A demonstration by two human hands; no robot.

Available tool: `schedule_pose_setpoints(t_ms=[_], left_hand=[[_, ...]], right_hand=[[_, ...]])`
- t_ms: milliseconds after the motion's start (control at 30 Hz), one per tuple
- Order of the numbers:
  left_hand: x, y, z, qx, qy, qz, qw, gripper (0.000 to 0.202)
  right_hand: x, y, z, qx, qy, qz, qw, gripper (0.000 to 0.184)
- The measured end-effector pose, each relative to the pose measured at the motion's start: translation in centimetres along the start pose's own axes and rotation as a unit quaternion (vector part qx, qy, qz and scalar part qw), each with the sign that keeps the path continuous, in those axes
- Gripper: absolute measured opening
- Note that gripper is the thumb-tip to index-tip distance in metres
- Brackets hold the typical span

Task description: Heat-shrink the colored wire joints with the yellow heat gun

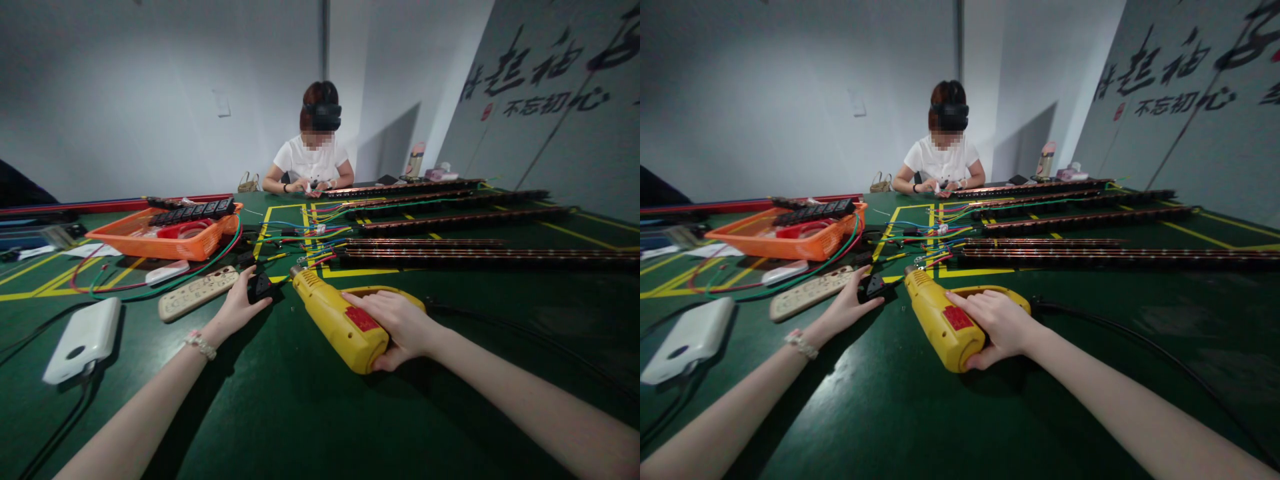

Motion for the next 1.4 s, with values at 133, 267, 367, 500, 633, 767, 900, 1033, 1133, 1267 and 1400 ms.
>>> schedule_pose_setpoints(t_ms=[133, 267, 367, 500, 633, 767, 900, 1033, 1133, 1267, 1400], left_hand=[[-0.2, -0.2, -0.5, 0.002, -0.012, 0.007, 1.0, 0.079], [-0.1, -0.1, -0.2, 0.014, -0.021, 0.015, 1.0, 0.081], [0.1, 0.0, 0.1, 0.042, -0.016, 0.017, 0.999, 0.08], [0.3, 0.1, 0.1, 0.053, 0.043, 0.022, 0.997, 0.063], [0.5, 0.2, 0.3, 0.007, 0.07, 0.033, 0.997, 0.065], [0.4, 0.2, 0.6, -0.021, 0.081, 0.023, 0.996, 0.077], [0.3, 0.1, 0.5, -0.017, 0.109, 0.013, 0.994, 0.087], [0.2, 0.1, -0.1, 0.005, 0.106, 0.012, 0.994, 0.091], [0.1, 0.0, -0.3, 0.013, 0.097, 0.017, 0.995, 0.09], [0.1, 0.0, -0.3, 0.037, 0.093, 0.02, 0.995, 0.08], [0.1, -0.1, -0.3, 0.035, 0.093, 0.013, 0.995, 0.069]], right_hand=[[0.1, 0.0, -0.2, 0.001, 0.005, 0.0, 1.0, 0.101], [0.1, 0.0, -0.1, -0.003, 0.003, -0.002, 1.0, 0.1], [0.1, 0.0, -0.2, -0.005, -0.001, 0.0, 1.0, 0.101], [0.1, 0.0, -0.7, 0.004, -0.012, 0.004, 1.0, 0.102], [-0.1, 0.0, -1.1, 0.005, -0.027, -0.007, 1.0, 0.104], [-0.1, -0.1, -1.2, -0.003, -0.023, -0.018, 1.0, 0.107], [0.1, -0.2, -1.4, 0.0, -0.028, -0.014, 1.0, 0.105], [0.1, -0.1, -1.5, 0.001, -0.027, -0.009, 1.0, 0.106], [0.0, 0.0, -1.4, 0.007, -0.032, -0.007, 0.999, 0.105], [0.0, 0.0, -1.3, 0.007, -0.034, -0.007, 0.999, 0.104], [0.1, -0.1, -1.4, 0.002, -0.031, -0.01, 0.999, 0.103]])
Point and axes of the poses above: each hand's wrist, its own y-axis away from the middle knuckle, its own x-axis out of the back of the hand, z = x × y, the point moved 4 cm from there along -y, towards the middle knuckle, and after that the axes turned 4 degrees about -y, right-handed, at the moved point
